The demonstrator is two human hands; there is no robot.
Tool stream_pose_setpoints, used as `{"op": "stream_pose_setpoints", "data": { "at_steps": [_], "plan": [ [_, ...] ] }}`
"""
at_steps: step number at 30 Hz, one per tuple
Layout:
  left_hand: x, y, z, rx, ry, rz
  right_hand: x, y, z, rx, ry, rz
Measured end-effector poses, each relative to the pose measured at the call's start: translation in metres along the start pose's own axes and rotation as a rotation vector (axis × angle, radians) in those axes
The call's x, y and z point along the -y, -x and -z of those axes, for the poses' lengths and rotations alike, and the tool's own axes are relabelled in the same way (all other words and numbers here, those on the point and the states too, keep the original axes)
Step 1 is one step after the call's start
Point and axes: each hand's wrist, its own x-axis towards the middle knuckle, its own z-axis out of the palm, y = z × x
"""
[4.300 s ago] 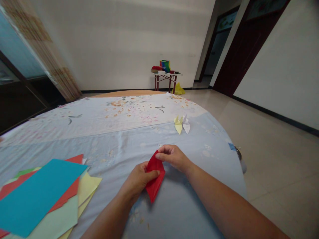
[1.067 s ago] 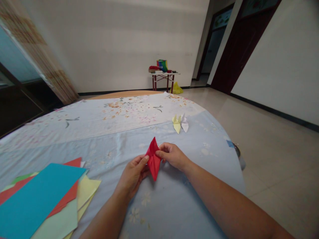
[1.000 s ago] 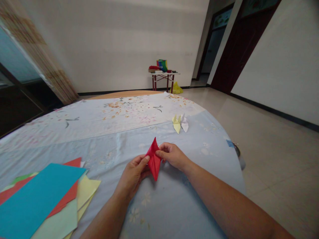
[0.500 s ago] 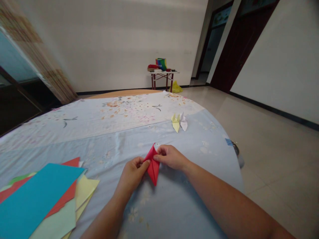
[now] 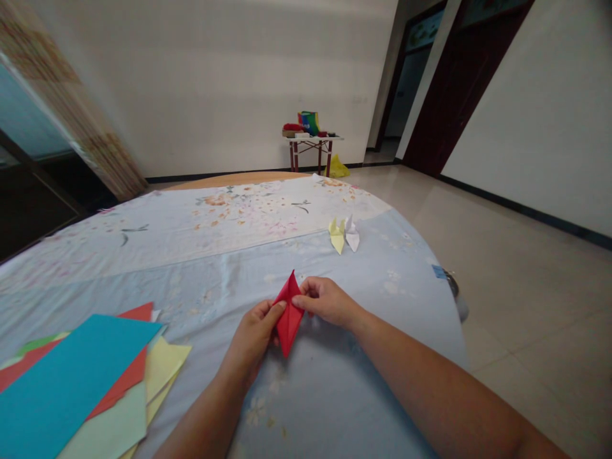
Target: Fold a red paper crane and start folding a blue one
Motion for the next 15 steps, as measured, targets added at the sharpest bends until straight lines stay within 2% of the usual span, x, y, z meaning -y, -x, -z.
{"op": "stream_pose_setpoints", "data": {
  "at_steps": [4,10,15],
  "plan": [
    [0.005,-0.001,-0.001,0.023,0.061,-0.008,-0.001,0.001,-0.001,0.02,-0.01,0.008],
    [0.012,-0.004,0.002,0.023,-0.008,-0.068,0.001,0.001,-0.002,0.046,-0.086,-0.036],
    [0.013,-0.005,0.0,0.022,-0.014,-0.069,0.001,0.001,-0.003,0.118,-0.145,-0.041]
  ]
}}
